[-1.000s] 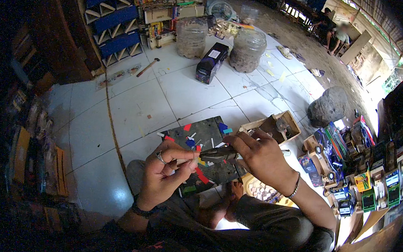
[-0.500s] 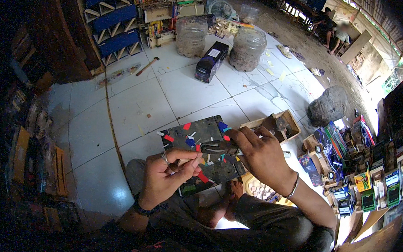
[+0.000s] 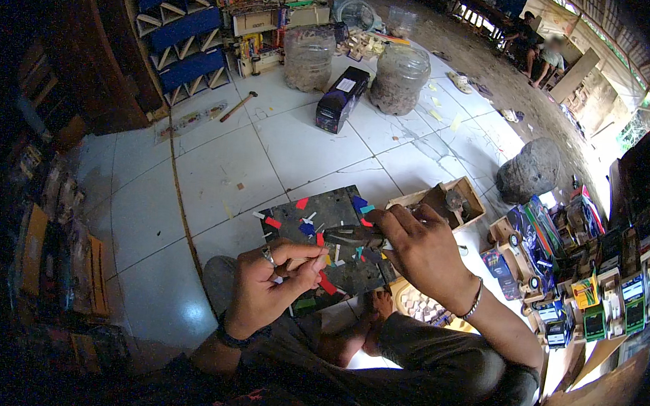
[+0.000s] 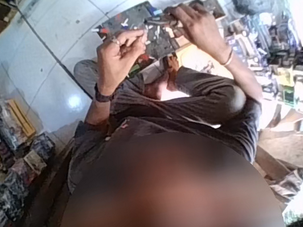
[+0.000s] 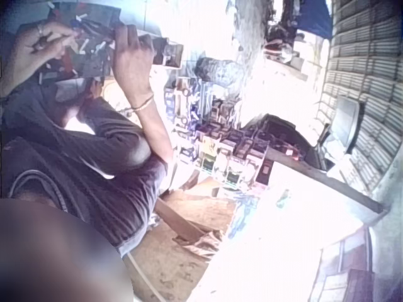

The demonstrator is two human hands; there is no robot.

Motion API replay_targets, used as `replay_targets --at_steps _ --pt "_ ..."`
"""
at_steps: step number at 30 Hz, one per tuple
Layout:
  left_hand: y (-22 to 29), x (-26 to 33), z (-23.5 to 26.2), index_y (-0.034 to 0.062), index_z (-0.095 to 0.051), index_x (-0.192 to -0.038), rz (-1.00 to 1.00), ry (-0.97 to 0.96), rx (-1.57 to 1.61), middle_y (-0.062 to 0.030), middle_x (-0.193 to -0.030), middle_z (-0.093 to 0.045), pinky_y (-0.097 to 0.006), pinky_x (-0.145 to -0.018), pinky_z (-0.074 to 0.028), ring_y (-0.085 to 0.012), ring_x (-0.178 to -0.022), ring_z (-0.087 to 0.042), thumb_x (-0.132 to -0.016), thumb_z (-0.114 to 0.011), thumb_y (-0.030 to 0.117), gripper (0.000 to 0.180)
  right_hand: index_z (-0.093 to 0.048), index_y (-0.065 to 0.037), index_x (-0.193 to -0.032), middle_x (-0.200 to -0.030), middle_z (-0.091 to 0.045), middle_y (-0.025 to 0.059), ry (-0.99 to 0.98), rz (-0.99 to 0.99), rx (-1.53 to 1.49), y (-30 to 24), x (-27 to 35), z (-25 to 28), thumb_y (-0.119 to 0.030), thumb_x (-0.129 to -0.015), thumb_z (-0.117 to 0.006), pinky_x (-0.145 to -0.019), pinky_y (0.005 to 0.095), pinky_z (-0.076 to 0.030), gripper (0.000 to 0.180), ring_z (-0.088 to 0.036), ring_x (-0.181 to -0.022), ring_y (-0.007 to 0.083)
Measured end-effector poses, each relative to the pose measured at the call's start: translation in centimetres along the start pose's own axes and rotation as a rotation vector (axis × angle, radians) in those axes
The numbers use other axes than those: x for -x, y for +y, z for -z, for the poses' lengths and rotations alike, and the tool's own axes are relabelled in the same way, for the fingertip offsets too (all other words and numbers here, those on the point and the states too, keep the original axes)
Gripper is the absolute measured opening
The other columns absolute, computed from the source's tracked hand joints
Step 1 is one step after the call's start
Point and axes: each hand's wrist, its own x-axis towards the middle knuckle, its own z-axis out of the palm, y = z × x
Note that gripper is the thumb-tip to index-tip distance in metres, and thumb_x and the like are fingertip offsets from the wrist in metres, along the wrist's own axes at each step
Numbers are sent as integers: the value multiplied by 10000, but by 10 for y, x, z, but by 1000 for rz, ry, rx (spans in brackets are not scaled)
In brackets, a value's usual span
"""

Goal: The person sits on the floor and repeatedly picks up small metal key blanks from a yellow tray. Using pliers, the person trims the tip of each blank and places the finished piece into a cardboard box. The person continues this repetitive trimming process for the duration of the clip.

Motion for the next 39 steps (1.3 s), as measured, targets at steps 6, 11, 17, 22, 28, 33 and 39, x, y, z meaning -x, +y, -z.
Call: replay_targets --at_steps 6,11,17,22,28,33,39 --pt "-2 -2 3 28 -723 -1130 -39 -15 -149 -86 -892 -727 -235 -580 -492 -70 -703 -654 -911 -784 10 227 -620 -56 -1201 -1015 -705 137 -69 -27 -104 1 1 -1 -283 -889 -751 -850 415 -544 408 -696 -935 336" --pt "2 -1 -2 23 -708 -1120 -23 46 -91 -101 -907 -722 -272 -588 -526 -130 -707 -692 -936 -762 25 191 -643 -18 -1123 -942 -706 158 -40 -49 -251 0 3 -11 -167 -844 -777 -804 450 -551 344 -697 -872 378" --pt "5 -5 0 36 -706 -1107 -166 95 -247 -101 -916 -699 -308 -625 -535 -207 -752 -704 -928 -754 7 188 -659 25 -1092 -866 -703 193 -105 -89 -408 -2 2 -13 -215 -910 -764 -707 434 -549 319 -712 -799 382" --pt "6 -11 8 55 -709 -1092 -254 59 -307 -89 -912 -697 -327 -639 -528 -224 -761 -695 -909 -773 18 198 -624 41 -1182 -689 -679 196 -286 -70 -645 -3 -2 -1 -324 -996 -678 -625 436 -557 413 -702 -646 386" --pt "8 -12 13 66 -731 -1018 -252 14 -285 -77 -908 -731 -318 -680 -536 -196 -778 -695 -881 -798 18 159 -621 48 -1167 -683 -721 130 -560 -100 -946 -1 1 5 -384 -1044 -628 -654 353 -585 450 -762 -674 265" --pt "10 -14 16 83 -736 -1049 -250 3 -275 -70 -918 -726 -327 -641 -531 -201 -774 -692 -846 -835 44 229 -611 46 -1144 -687 -732 114 -559 -89 -1015 2 4 -6 -392 -1047 -620 -659 330 -587 449 -769 -686 227" --pt "7 -14 16 82 -739 -1075 -305 6 -285 -75 -921 -756 -305 -648 -562 -182 -787 -727 -826 -855 46 278 -620 42 -1129 -684 -724 139 -530 -42 -979 3 3 -5 -413 -1042 -620 -665 366 -567 464 -760 -709 258"
